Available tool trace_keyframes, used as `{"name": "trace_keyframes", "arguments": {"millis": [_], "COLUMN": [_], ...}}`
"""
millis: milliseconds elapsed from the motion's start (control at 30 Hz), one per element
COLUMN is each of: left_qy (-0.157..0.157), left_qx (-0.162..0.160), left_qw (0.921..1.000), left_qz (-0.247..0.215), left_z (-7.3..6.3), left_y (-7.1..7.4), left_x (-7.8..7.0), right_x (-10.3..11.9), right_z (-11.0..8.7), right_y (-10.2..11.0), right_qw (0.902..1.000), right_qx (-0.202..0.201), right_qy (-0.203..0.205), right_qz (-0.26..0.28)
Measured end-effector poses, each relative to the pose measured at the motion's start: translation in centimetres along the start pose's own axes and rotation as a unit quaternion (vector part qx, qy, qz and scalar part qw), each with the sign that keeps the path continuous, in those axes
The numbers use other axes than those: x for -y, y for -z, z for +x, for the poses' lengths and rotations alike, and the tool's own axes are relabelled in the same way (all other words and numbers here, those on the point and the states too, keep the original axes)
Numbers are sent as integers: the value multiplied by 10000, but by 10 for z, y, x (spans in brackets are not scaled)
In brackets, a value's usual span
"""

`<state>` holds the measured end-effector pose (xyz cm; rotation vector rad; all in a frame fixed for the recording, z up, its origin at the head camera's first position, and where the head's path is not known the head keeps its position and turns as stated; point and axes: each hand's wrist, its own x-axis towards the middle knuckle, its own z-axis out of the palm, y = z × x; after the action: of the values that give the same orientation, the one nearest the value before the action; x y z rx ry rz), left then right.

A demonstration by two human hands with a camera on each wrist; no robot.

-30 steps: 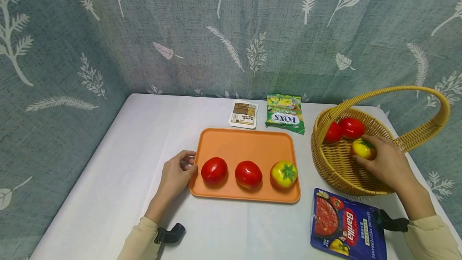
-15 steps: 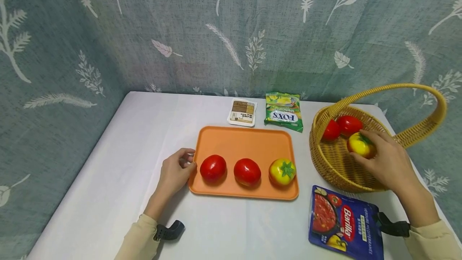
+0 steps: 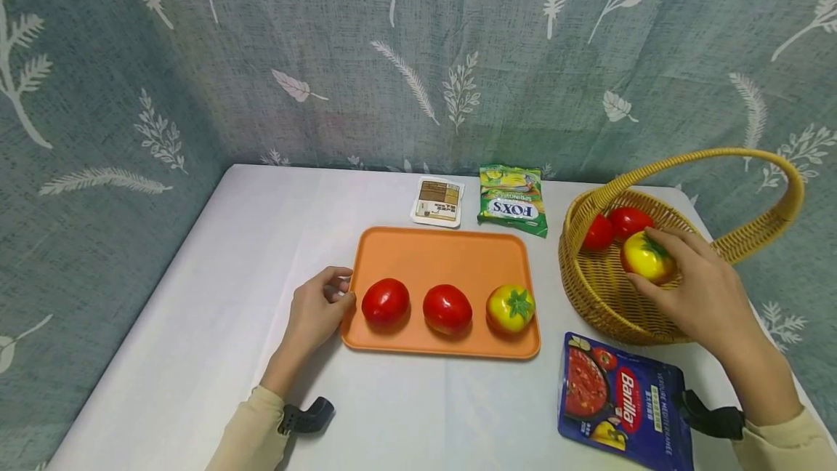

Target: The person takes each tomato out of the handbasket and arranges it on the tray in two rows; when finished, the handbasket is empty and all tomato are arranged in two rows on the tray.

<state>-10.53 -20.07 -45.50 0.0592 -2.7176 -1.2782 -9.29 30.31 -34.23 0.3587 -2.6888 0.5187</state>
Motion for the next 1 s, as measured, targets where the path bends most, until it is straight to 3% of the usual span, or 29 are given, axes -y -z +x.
{"name": "trace_keyframes", "arguments": {"millis": [667, 1000], "left_qy": [21, 32], "left_qx": [34, 40], "left_qw": [10000, 10000], "left_qz": [4, -10], "left_z": [1, 1], "left_y": [0, 0], "left_x": [0, 0], "right_x": [49, 71], "right_z": [-4, 7], "right_y": [10, 2], "right_qw": [9980, 9948], "right_qx": [-338, -212], "right_qy": [502, 928], "right_qz": [156, 358]}}
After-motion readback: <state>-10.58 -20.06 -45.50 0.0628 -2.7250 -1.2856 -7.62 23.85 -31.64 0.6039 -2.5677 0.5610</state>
